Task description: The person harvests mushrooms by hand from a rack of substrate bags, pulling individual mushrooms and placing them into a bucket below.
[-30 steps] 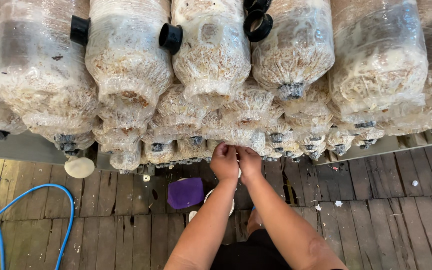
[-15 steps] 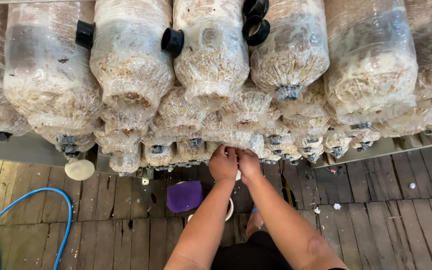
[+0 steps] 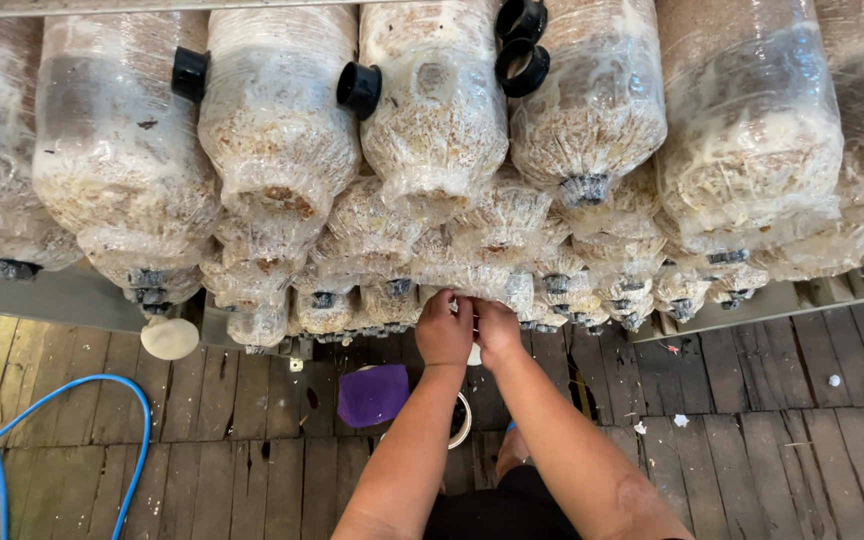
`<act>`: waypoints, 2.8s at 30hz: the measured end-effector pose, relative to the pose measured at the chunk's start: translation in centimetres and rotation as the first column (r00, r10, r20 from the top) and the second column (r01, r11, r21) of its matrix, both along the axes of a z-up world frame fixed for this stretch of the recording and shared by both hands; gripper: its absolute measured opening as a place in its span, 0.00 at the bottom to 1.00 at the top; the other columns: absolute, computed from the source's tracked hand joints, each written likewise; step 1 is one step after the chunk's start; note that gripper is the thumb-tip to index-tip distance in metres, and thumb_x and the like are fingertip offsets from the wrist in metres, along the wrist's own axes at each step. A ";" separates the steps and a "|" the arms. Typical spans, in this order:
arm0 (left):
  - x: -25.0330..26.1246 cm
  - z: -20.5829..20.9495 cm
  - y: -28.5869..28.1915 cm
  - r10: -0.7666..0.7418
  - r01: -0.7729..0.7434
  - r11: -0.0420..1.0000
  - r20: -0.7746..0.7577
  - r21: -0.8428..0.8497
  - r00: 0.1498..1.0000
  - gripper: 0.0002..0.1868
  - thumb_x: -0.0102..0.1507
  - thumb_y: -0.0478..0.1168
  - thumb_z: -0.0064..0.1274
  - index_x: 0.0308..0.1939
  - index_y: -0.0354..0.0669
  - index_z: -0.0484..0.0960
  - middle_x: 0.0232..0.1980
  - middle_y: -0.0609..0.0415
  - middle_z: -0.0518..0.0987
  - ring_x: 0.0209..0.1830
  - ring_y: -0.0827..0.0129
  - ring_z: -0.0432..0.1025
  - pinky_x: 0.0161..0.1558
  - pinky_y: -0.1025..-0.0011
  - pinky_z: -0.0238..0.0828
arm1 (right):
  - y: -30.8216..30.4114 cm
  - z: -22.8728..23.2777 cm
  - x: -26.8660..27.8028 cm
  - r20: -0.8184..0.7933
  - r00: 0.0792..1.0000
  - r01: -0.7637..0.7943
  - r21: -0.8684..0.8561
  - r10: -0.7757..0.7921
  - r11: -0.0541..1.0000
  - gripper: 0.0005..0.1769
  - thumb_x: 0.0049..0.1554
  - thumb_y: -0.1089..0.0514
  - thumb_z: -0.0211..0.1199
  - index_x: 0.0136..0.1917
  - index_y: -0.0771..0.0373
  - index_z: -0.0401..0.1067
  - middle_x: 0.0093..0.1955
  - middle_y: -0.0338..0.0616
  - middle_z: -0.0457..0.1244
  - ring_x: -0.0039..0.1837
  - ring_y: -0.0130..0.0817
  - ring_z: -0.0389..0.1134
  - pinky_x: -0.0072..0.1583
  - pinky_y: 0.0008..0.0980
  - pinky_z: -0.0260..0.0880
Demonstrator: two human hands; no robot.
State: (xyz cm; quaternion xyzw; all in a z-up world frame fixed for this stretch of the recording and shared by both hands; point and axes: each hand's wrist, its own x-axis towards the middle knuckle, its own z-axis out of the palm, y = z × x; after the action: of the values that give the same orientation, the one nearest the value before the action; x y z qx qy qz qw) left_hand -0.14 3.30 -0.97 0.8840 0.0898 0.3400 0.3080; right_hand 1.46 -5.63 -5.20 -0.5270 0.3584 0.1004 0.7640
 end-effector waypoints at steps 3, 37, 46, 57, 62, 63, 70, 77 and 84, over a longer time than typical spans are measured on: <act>-0.1 0.2 0.1 -0.050 0.050 0.993 0.005 -0.105 0.999 0.05 0.63 0.37 0.54 0.39 0.45 0.84 0.32 0.54 0.82 0.30 0.60 0.80 0.32 0.68 0.80 | 0.1 3.2 -0.3 -0.013 0.998 -0.061 -0.049 0.061 0.997 0.12 0.57 0.54 0.71 0.45 0.66 0.75 0.38 0.46 0.69 0.36 0.38 0.71 0.37 0.33 0.71; 0.0 2.5 3.5 -0.284 0.206 0.920 0.202 0.334 0.937 0.05 0.61 0.37 0.55 0.40 0.43 0.82 0.34 0.51 0.76 0.35 0.57 0.78 0.37 0.67 0.78 | -4.1 10.3 -0.9 0.399 0.388 0.732 -0.682 0.831 -0.014 0.01 0.55 0.56 0.69 0.41 0.49 0.78 0.40 0.36 0.62 0.40 0.39 0.66 0.42 0.37 0.67; 0.4 2.9 3.0 -0.279 0.169 0.910 0.259 0.378 0.925 0.06 0.61 0.38 0.56 0.41 0.44 0.81 0.38 0.54 0.76 0.37 0.61 0.77 0.38 0.71 0.77 | -4.1 11.2 -1.1 0.381 0.345 0.748 -0.664 0.858 -0.007 0.00 0.56 0.59 0.67 0.42 0.55 0.77 0.41 0.42 0.62 0.40 0.44 0.67 0.42 0.41 0.69; -0.3 4.9 3.5 -0.317 0.160 0.877 0.294 0.454 0.902 0.05 0.62 0.38 0.53 0.41 0.45 0.82 0.40 0.52 0.77 0.39 0.58 0.77 0.39 0.68 0.76 | -4.3 12.0 -0.7 0.425 0.274 0.712 -0.692 0.863 0.115 0.04 0.53 0.62 0.68 0.44 0.58 0.79 0.42 0.43 0.65 0.43 0.45 0.70 0.44 0.41 0.72; 0.4 4.6 3.4 -0.329 0.142 0.857 0.315 0.495 0.890 0.06 0.62 0.38 0.55 0.42 0.47 0.84 0.42 0.54 0.78 0.40 0.60 0.77 0.38 0.68 0.77 | -4.5 10.6 -0.2 0.447 0.259 0.721 -0.679 0.856 0.137 0.02 0.54 0.63 0.67 0.42 0.57 0.80 0.43 0.42 0.66 0.45 0.44 0.71 0.46 0.40 0.73; 0.6 4.4 3.4 -0.333 0.141 0.850 0.312 0.507 0.890 0.05 0.62 0.39 0.56 0.40 0.48 0.85 0.42 0.55 0.79 0.40 0.61 0.77 0.38 0.69 0.77 | -4.5 10.3 -0.1 0.458 0.249 0.722 -0.675 0.853 0.151 0.03 0.56 0.64 0.66 0.42 0.58 0.80 0.43 0.43 0.67 0.45 0.45 0.71 0.47 0.40 0.73; 0.8 4.9 3.1 -0.343 0.126 0.831 0.319 0.542 0.884 0.02 0.60 0.38 0.55 0.35 0.48 0.83 0.39 0.55 0.77 0.36 0.61 0.76 0.36 0.68 0.76 | -5.5 9.0 -0.8 0.470 0.389 0.713 -0.699 0.793 0.065 0.10 0.55 0.54 0.71 0.48 0.60 0.79 0.45 0.45 0.68 0.49 0.42 0.72 0.50 0.38 0.75; 0.5 7.0 3.2 -0.413 0.191 0.809 0.307 0.556 0.857 0.03 0.64 0.40 0.55 0.38 0.50 0.83 0.41 0.57 0.78 0.36 0.62 0.76 0.37 0.68 0.74 | -5.5 7.5 -1.1 0.460 0.430 0.658 -0.749 0.777 0.078 0.03 0.54 0.62 0.70 0.44 0.60 0.79 0.44 0.43 0.69 0.47 0.42 0.72 0.49 0.35 0.76; 0.5 7.6 3.0 -0.393 0.173 0.815 0.307 0.554 0.867 0.04 0.62 0.43 0.56 0.35 0.51 0.81 0.38 0.58 0.77 0.34 0.62 0.75 0.34 0.68 0.74 | -4.3 7.6 -2.6 0.442 0.684 0.458 -0.879 0.580 0.129 0.15 0.51 0.49 0.77 0.44 0.60 0.80 0.40 0.42 0.69 0.41 0.40 0.74 0.43 0.36 0.75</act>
State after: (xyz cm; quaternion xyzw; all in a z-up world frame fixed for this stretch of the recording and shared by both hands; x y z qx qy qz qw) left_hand 0.34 6.34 6.66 0.8456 -0.2049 0.4772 0.1235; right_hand -1.14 -9.97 2.37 -0.8965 -0.0313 -0.3432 0.2784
